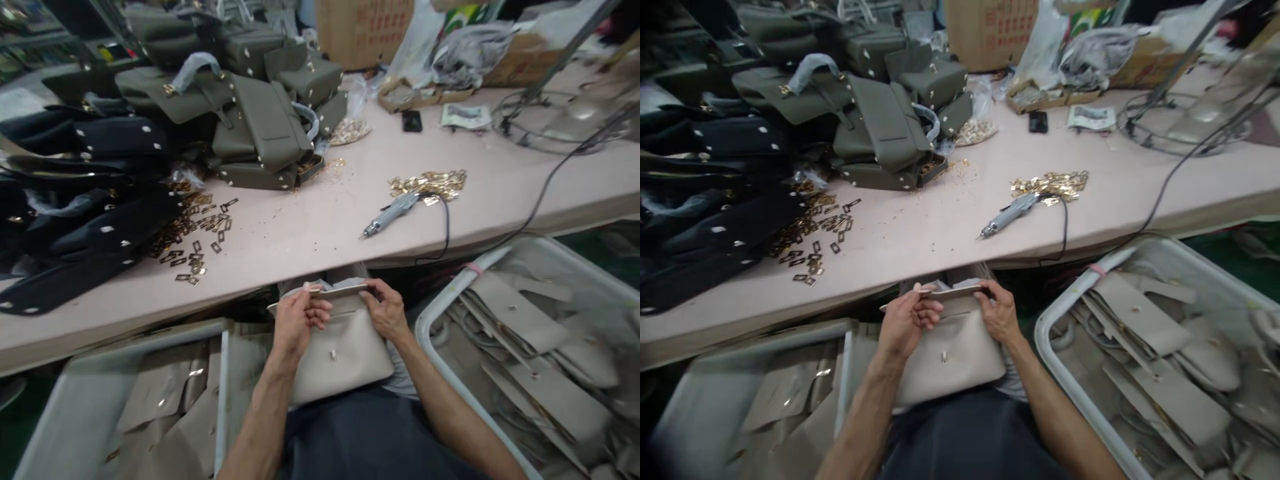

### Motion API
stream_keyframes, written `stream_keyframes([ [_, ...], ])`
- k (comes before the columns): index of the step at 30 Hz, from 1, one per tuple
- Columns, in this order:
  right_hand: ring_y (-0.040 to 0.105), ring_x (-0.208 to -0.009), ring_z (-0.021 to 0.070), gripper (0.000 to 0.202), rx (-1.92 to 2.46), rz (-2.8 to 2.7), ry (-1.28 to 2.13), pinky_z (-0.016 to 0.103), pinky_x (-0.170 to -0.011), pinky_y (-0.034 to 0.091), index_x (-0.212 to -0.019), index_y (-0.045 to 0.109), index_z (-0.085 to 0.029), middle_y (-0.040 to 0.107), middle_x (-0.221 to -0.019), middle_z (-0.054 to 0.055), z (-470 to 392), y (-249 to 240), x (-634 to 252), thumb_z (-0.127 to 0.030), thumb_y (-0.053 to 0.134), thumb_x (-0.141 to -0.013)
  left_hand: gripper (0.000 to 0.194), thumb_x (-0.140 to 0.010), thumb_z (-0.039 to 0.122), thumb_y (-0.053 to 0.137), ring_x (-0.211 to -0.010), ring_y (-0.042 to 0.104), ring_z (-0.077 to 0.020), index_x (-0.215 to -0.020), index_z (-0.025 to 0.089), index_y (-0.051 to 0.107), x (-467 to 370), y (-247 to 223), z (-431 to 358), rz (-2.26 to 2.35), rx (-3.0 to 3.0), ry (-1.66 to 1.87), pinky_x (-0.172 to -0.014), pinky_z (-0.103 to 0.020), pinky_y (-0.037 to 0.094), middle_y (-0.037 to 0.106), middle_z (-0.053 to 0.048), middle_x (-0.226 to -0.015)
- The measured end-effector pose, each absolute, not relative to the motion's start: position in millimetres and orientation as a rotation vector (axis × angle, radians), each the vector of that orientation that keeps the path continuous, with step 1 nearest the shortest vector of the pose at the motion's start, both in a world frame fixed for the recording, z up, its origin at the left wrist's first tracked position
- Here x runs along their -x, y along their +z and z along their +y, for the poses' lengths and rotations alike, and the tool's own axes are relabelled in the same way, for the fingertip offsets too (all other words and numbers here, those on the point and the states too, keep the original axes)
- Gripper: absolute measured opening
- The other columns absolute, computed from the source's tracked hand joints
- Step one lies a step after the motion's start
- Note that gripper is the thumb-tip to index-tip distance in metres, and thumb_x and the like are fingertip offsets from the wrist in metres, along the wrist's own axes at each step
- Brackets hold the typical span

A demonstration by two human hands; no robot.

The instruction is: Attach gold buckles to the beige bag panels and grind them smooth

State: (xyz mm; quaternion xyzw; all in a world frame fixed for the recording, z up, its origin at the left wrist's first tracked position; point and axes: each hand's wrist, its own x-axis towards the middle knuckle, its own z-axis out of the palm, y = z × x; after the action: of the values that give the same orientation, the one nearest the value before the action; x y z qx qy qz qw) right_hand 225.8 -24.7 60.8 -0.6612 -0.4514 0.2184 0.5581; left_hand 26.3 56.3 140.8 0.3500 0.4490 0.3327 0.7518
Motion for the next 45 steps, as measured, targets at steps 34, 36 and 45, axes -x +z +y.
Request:
stream_keyframes([
  [34, 0.069, -0.086, 0.0239, 0.039, 2.009, -0.882, -0.232, 0.038, -0.091, 0.054, -0.111, 0.073, -0.013, 0.076, -0.096, 0.012, 59, 107, -551, -0.029, 0.056, -0.079, 0.058, -0.047, 0.038, 0.1, -0.076, 0.08, -0.0278, -0.094, 0.016, 0.074, -31, 89, 31, 1.12, -0.782, 0.945, -0.066, -0.025, 0.067, 0.082, -0.008, -0.084],
  [36, 0.068, -0.086, 0.0245, 0.042, 2.027, -0.867, -0.238, 0.039, -0.091, 0.054, -0.114, 0.072, -0.013, 0.076, -0.095, 0.011, 52, 104, -550, -0.03, 0.056, -0.08, 0.058, -0.044, 0.037, 0.101, -0.071, 0.079, -0.0255, -0.089, 0.018, 0.07, -30, 87, 31, 1.133, -0.78, 0.983, -0.062, -0.023, 0.065, 0.081, -0.005, -0.078],
  [45, 0.066, -0.075, 0.0229, 0.031, 2.086, -0.887, -0.172, 0.034, -0.074, 0.051, -0.091, 0.078, -0.015, 0.073, -0.08, 0.009, 37, 119, -549, -0.039, 0.065, -0.077, 0.057, -0.042, 0.037, 0.101, -0.065, 0.077, -0.0241, -0.084, 0.016, 0.067, -25, 84, 30, 1.164, -0.756, 0.909, -0.06, -0.024, 0.064, 0.078, -0.007, -0.071],
])
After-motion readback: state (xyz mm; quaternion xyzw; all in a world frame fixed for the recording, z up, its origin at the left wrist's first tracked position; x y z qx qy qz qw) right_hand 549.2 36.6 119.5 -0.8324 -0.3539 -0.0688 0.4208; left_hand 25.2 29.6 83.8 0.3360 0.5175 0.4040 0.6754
